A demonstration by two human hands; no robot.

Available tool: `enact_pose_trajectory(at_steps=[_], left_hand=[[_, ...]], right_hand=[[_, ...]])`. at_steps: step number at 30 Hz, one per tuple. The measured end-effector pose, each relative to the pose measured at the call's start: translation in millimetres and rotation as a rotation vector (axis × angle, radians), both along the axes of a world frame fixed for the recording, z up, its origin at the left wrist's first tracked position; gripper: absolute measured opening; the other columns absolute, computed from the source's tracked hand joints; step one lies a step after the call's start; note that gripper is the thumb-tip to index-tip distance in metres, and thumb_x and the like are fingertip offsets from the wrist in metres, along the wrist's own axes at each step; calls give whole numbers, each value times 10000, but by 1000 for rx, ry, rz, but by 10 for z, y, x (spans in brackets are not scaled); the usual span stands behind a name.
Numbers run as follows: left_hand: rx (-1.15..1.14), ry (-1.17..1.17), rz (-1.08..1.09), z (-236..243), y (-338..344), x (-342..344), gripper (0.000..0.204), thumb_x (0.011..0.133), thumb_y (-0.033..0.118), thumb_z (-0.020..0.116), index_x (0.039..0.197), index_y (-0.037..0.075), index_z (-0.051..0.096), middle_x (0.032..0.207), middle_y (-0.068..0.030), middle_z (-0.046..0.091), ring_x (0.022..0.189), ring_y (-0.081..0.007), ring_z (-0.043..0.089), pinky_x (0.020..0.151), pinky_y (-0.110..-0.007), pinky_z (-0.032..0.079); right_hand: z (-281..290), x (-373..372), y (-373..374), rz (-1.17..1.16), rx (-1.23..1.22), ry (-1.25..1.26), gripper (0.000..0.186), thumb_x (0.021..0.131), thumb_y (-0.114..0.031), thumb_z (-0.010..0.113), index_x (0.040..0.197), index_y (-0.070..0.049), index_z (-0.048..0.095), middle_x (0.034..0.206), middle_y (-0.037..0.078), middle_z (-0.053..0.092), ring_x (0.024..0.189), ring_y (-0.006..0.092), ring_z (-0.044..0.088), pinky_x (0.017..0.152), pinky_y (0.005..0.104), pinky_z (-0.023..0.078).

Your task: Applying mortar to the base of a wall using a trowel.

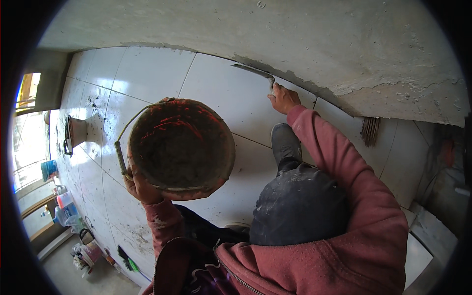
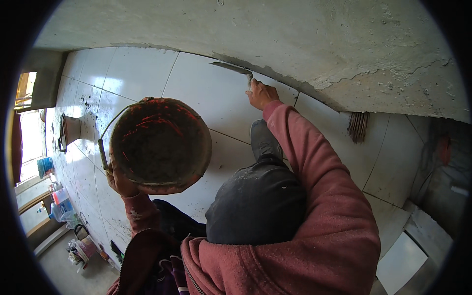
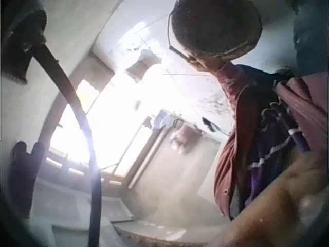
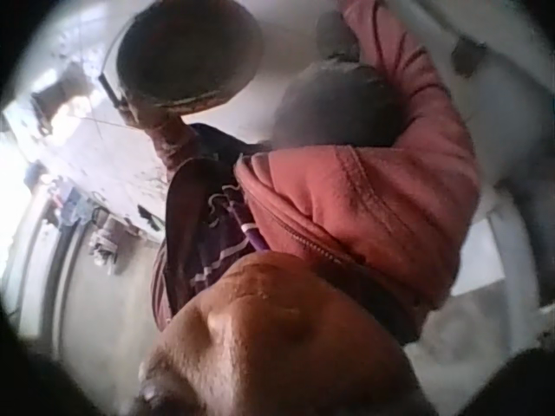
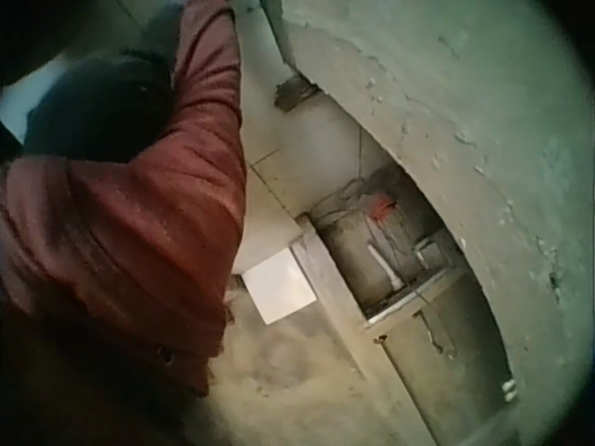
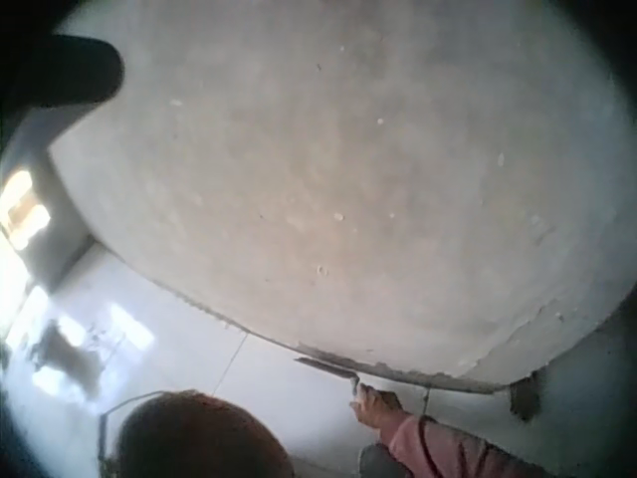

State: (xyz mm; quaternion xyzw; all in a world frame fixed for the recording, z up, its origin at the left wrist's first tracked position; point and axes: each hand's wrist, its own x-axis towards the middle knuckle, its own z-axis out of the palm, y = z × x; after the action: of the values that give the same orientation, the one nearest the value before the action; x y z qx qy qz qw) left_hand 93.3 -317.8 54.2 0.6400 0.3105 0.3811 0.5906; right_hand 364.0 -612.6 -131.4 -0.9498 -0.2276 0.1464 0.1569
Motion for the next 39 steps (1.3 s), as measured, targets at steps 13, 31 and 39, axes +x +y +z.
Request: enact_pose_trajectory(at_steps=[13,31,39], left_hand=[[-6,18,-107,22,61,7,275,888,120,446,1068,-59,549,990,-106,597,860,-157,568,752,-265,452],[-39,-6,-54,-25,95,-23,209,873,143,482,935,-25,588,827,-51,610,689,-82,546,605,-193,422],[-21,8,-14,-32,120,-39,222,866,139,490,969,-35,580,843,-61,612,717,-94,554,620,-209,435]], right_hand=[[172,44,283,36,36,-22,335,818,-290,510,1012,-25,449,963,167,590,835,326,600,687,404,493],[51,-563,-971,-99,132,-125,369,802,-321,513,1012,-19,480,947,189,585,847,356,573,702,434,462],[83,-171,-1287,-255,-22,2,431,813,-375,501,1075,-33,507,969,197,598,890,351,573,758,420,459]])
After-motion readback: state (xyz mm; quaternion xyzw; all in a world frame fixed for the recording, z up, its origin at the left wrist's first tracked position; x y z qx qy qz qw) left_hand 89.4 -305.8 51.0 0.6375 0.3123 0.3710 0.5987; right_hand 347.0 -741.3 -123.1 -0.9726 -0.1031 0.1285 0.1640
